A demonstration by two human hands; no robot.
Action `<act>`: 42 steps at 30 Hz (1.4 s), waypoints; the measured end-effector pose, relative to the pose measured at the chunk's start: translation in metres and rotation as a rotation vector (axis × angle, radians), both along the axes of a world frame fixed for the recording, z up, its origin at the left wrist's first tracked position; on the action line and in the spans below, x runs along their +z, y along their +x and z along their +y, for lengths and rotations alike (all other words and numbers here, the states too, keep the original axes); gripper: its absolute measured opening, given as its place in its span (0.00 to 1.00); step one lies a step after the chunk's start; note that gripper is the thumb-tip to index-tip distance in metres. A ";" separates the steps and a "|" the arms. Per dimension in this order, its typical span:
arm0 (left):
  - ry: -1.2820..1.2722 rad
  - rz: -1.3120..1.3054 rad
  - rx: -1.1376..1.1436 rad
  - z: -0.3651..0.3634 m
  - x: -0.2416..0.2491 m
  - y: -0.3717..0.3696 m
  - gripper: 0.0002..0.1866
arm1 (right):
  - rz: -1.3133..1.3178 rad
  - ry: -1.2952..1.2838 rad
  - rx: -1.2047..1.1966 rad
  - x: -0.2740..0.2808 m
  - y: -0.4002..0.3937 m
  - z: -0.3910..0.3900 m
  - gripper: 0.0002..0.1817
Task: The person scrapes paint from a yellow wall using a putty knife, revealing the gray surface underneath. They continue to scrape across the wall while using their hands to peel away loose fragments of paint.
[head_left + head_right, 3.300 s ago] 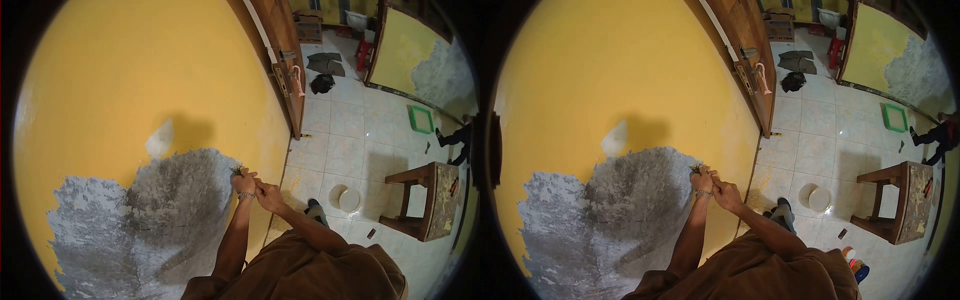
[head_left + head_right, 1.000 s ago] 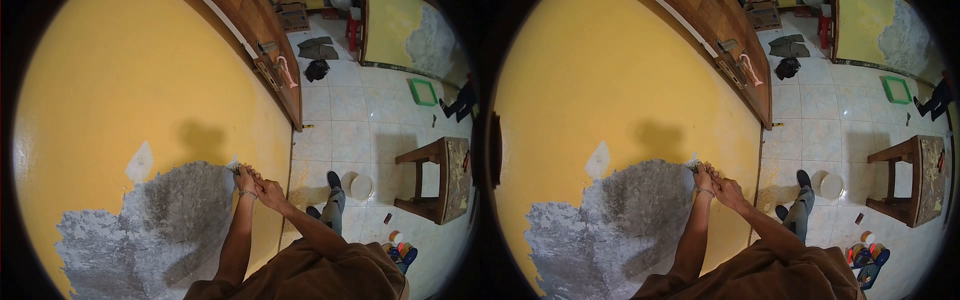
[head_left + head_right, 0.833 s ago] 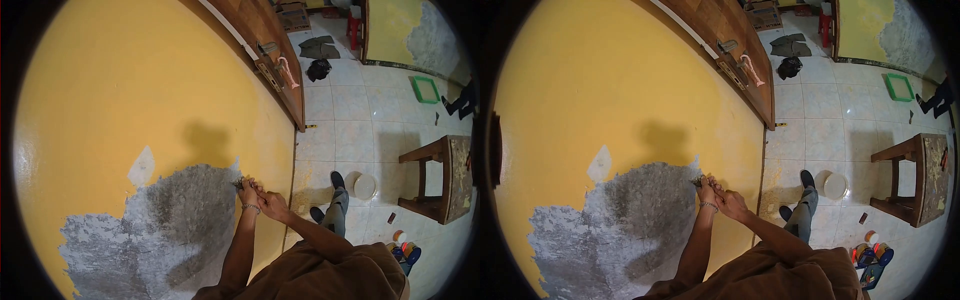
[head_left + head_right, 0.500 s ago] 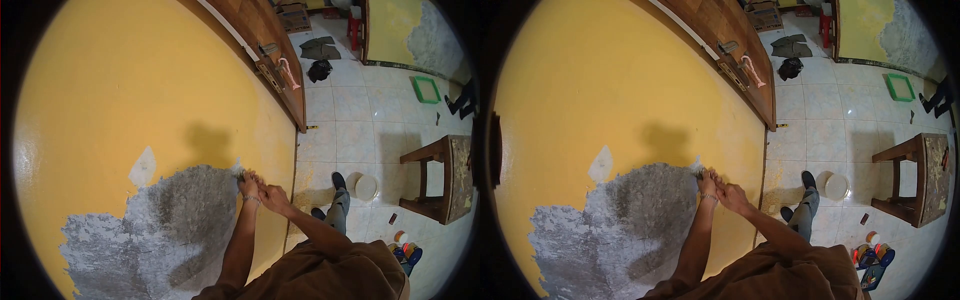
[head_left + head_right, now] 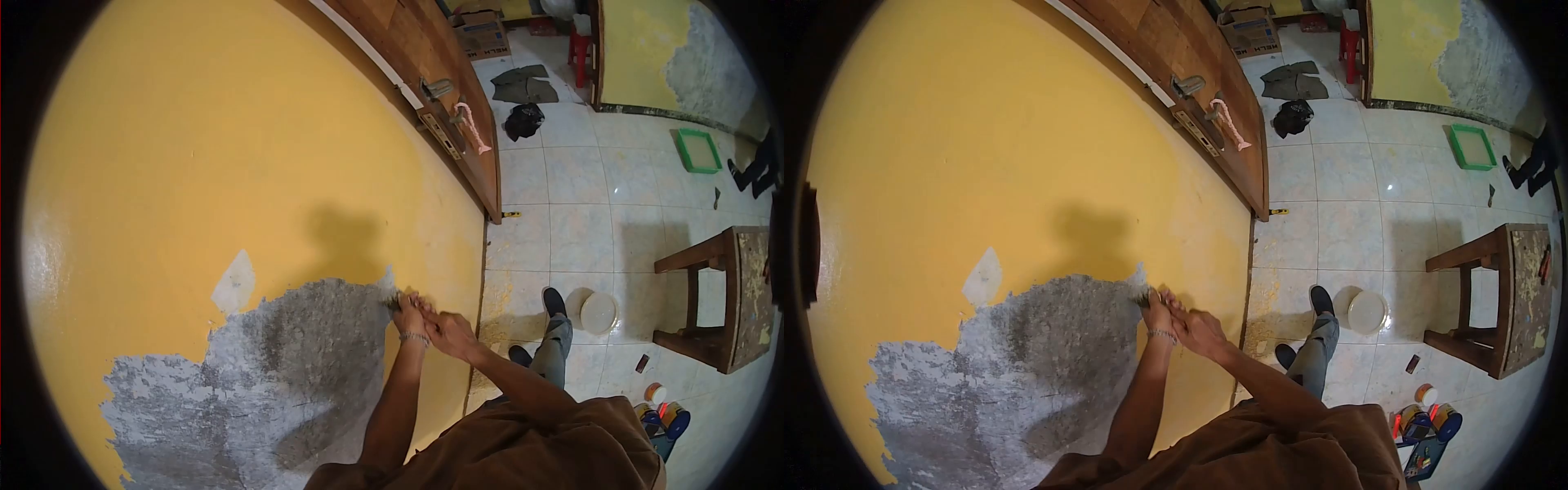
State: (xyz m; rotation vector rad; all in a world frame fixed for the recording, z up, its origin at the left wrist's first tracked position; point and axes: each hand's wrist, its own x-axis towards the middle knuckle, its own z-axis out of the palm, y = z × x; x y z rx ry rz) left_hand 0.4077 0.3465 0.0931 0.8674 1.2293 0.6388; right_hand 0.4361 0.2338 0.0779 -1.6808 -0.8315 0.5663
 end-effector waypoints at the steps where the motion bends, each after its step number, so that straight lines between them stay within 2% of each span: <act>1: 0.004 0.004 -0.003 0.002 -0.001 -0.005 0.19 | 0.004 0.004 -0.003 -0.001 -0.004 0.001 0.17; 5: -0.004 0.090 -0.024 0.015 0.006 0.018 0.19 | 0.003 -0.020 -0.018 -0.005 0.012 0.019 0.17; 7: -0.001 -0.022 -0.070 0.021 0.002 0.031 0.20 | -0.003 -0.044 -0.059 -0.010 0.016 0.022 0.17; 10: 0.001 0.007 -0.025 0.007 -0.011 0.000 0.20 | -0.050 0.012 -0.023 -0.003 0.005 0.005 0.16; 12: -0.064 0.027 0.052 -0.006 0.001 -0.019 0.20 | -0.025 0.025 0.001 0.011 -0.006 -0.005 0.16; 16: 0.025 0.008 -0.086 0.017 0.006 0.011 0.19 | -0.007 0.072 -0.046 -0.001 0.005 0.017 0.18; 21: -0.043 0.007 -0.046 0.009 0.016 0.006 0.19 | -0.011 0.005 -0.025 0.013 0.000 0.004 0.18; 23: -0.043 0.054 -0.030 0.008 0.015 0.002 0.19 | -0.029 0.106 -0.058 0.004 -0.001 0.013 0.17; 24: 0.010 0.028 -0.127 0.022 0.010 0.009 0.19 | -0.032 0.048 -0.054 0.003 0.010 0.020 0.17; 26: 0.036 0.000 -0.122 0.042 -0.006 0.036 0.18 | 0.004 -0.032 -0.070 0.002 0.032 0.033 0.16; 28: 0.035 -0.009 -0.093 0.035 0.012 0.058 0.18 | 0.063 -0.001 -0.066 0.006 0.041 0.033 0.16; 29: 0.031 -0.011 -0.100 0.031 0.006 0.056 0.18 | 0.124 0.034 -0.071 0.007 0.045 0.031 0.16; 31: -0.030 -0.019 0.024 0.023 -0.009 0.027 0.18 | 0.051 0.043 -0.052 0.000 0.026 0.018 0.16; 33: -0.001 0.025 -0.011 0.022 -0.011 0.017 0.18 | 0.071 0.062 0.025 0.005 0.016 0.011 0.17; 34: 0.001 0.042 -0.031 0.028 -0.012 0.020 0.18 | 0.110 -0.086 0.096 0.005 0.020 0.015 0.17; 37: 0.040 0.055 -0.021 0.021 0.004 0.030 0.19 | 0.190 0.040 -0.006 -0.004 0.030 0.026 0.18; 39: -0.011 0.008 0.005 0.020 0.002 0.029 0.19 | 0.165 0.003 0.013 0.005 0.028 0.016 0.19; 42: -0.012 0.027 -0.011 0.024 0.000 0.022 0.17 | 0.116 0.010 0.031 0.015 0.018 0.009 0.16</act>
